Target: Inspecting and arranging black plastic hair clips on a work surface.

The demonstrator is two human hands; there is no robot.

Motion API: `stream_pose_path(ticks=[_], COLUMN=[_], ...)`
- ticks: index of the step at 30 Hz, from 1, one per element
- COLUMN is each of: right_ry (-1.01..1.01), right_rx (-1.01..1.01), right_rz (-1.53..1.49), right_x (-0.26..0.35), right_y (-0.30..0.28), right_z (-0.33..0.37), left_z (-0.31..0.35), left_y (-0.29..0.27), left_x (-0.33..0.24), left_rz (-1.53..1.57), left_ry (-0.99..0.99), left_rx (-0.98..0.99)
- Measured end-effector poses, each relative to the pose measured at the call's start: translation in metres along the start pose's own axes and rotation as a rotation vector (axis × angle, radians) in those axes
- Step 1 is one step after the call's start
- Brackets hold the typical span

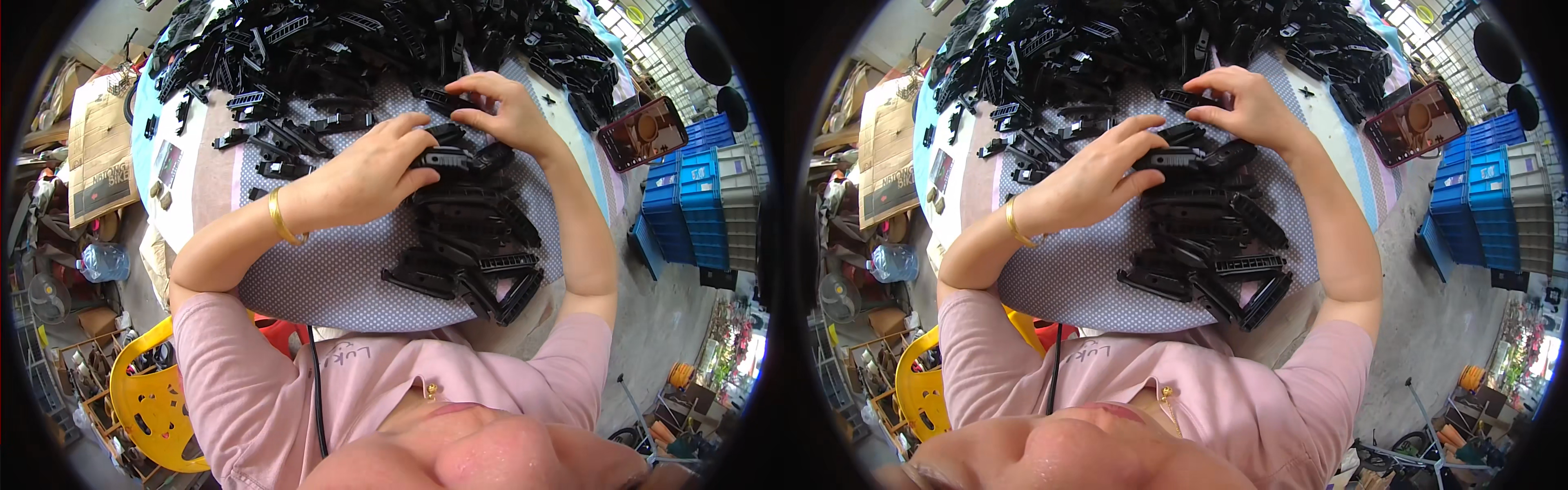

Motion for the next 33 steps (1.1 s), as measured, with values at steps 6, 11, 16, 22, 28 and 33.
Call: stream_pose_path(ticks=[6,11,16,22,28,33], right_ry=[0.031,0.035,0.117,0.182,0.112,-0.098], right_rx=[0.052,0.083,0.081,0.045,0.189,0.307], right_rz=[-0.137,-0.303,-0.452,-0.503,-0.469,-0.418], right_x=[0.0,0.028,0.066,0.097,0.127,0.144], right_y=[0.014,0.025,0.029,0.033,0.029,0.021], right_z=[0.007,0.021,0.052,0.095,0.118,0.135], left_z=[0.008,0.034,0.065,0.088,0.112,0.113], left_y=[0.012,0.021,0.034,0.048,0.045,-0.014], left_x=[-0.008,-0.025,-0.046,-0.068,-0.076,-0.033], left_rz=[0.163,0.228,0.232,0.235,0.214,-0.222], left_ry=[-0.127,-0.129,-0.042,0.095,0.314,0.197], left_rx=[0.028,-0.095,-0.078,-0.068,0.251,-0.007])
Point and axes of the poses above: each hand's wrist, its own z-axis away from the middle knuckle, its own y-axis out of the palm, x = y × z, the point moved 2 cm from there along -z, towards the middle knuckle, and after that the axes turned 11 degrees about -y, right-handed, at the moved point
